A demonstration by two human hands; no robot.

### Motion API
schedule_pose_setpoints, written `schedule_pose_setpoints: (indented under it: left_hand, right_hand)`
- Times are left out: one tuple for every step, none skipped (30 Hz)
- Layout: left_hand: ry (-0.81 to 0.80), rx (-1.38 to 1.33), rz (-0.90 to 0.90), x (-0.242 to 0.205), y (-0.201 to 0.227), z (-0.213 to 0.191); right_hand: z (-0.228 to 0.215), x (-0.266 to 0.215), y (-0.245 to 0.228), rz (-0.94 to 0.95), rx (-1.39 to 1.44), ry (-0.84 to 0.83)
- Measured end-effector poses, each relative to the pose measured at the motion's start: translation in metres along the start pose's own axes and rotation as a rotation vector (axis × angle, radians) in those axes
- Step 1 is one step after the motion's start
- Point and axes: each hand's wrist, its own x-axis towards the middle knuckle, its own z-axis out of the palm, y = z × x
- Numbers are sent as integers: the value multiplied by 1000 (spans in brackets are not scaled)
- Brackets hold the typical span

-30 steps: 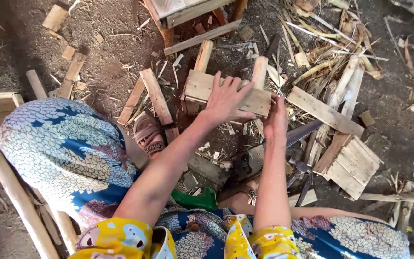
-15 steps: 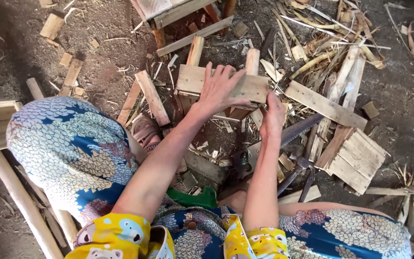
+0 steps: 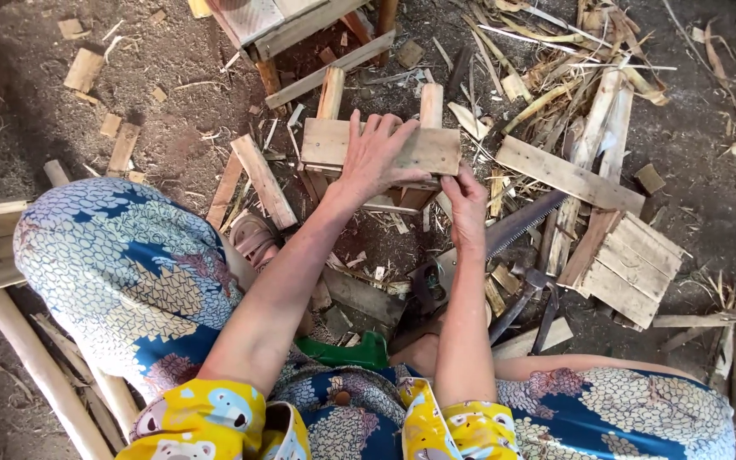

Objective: The person sits on the ground assembling a small wooden stool frame. They position a wooden plank across the legs, saw a piece of wood with a hand saw, hammer nails into the frame, and press and fit the parts together by hand.

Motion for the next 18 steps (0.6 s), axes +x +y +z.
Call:
schedule_pose_setpoints:
  left_hand:
    - [8,0,6,0,0,0]
    - [19,2,13,1,0,-1]
    - [20,3,14,0,-1,0]
    - [24,1,13,0,-1,0]
    - [27,-1,13,-1,-2,1]
    - [28,-1,12,-1,-1,1]
    - [27,-1,9,-1,-1,1]
    - [26,0,5,-1,-1,1]
    - [28,0,4,-1,0,0]
    - [28,1,3,-2,1,-1]
    - [28,2,2,-2,2,-2]
    - [28,3,1,-2,2,-1]
    - [34,-1,2,-1,1,0]
    - [39,-6,4,-2,1,1]
    - [39,-6,3,-1,0,1]
    - [41,-2,8,-2,0,1]
    - [44,1,13,-2,0,2]
    - [41,-2,17,-3,0,2]
  right_hand:
    - [0,1,9,-28,24,32]
    - [1,5,19,-59,49,61]
    - [5,4,11,-61,50,60]
    - [10,4,3,-37,44,112]
    - [14,3,-5,-12,37,163]
    - [15,4,-5,-13,38,163]
    - [17,4,-4,2,43,199]
    - [18,6,-4,17,48,235]
    - [18,6,-3,17,48,233]
    - [18,6,-3,41,67,253]
    - [18,6,-2,65,86,272]
    - [20,7,-3,65,87,272]
    - [22,7,-4,82,100,290]
    - [24,6,-5,100,112,309]
    - [24,7,-3,101,112,309]
    - [24,7,-2,119,103,333]
    - [23,7,0,137,93,357]
    - [26,5,-5,136,91,362]
